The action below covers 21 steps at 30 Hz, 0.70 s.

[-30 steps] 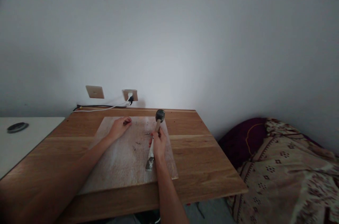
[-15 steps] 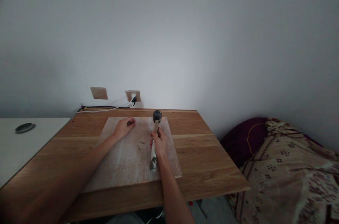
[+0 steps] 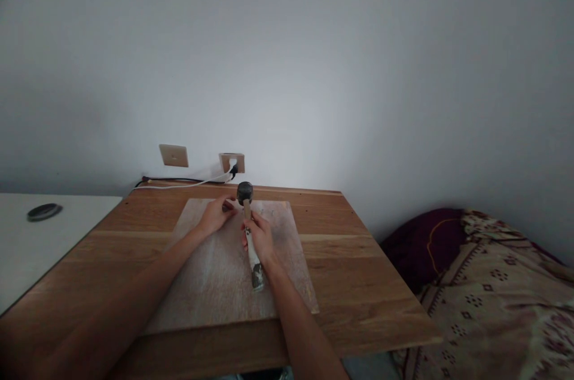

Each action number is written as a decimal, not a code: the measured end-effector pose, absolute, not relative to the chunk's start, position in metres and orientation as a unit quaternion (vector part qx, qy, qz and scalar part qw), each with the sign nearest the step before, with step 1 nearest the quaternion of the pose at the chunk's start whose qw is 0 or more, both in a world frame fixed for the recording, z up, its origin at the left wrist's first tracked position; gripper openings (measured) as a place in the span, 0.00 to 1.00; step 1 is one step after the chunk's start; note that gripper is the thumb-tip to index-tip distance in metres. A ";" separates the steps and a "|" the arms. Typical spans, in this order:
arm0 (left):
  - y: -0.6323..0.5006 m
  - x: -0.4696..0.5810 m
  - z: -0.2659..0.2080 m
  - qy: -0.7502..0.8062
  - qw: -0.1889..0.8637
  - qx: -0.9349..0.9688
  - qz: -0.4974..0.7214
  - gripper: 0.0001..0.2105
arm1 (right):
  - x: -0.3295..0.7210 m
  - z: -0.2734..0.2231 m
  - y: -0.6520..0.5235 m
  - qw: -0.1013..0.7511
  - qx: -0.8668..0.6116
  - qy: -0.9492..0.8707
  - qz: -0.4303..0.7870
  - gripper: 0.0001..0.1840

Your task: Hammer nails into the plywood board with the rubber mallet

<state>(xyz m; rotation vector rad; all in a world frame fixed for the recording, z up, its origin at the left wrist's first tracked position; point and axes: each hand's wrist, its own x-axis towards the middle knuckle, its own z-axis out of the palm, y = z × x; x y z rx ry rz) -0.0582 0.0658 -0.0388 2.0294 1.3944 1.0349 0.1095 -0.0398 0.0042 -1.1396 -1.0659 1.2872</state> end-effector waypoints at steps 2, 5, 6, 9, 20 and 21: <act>0.065 -0.059 -0.039 0.509 0.247 0.730 0.383 0.16 | 0.105 -0.002 -0.042 0.529 -0.465 -0.444 0.554 0.15; 0.064 -0.059 -0.038 0.504 0.263 0.727 0.386 0.15 | 0.102 -0.006 -0.048 0.517 -0.457 -0.446 0.570 0.14; 0.063 -0.060 -0.037 0.503 0.265 0.727 0.385 0.15 | 0.102 -0.007 -0.049 0.516 -0.455 -0.446 0.573 0.14; 0.063 -0.060 -0.037 0.505 0.264 0.728 0.381 0.14 | 0.102 -0.006 -0.049 0.521 -0.445 -0.443 0.578 0.14; 0.062 -0.060 -0.040 0.514 0.225 0.739 0.373 0.13 | 0.099 -0.011 -0.048 0.507 -0.453 -0.453 0.576 0.14; 0.061 -0.060 -0.040 0.512 0.228 0.739 0.374 0.13 | 0.099 -0.012 -0.048 0.504 -0.456 -0.455 0.576 0.14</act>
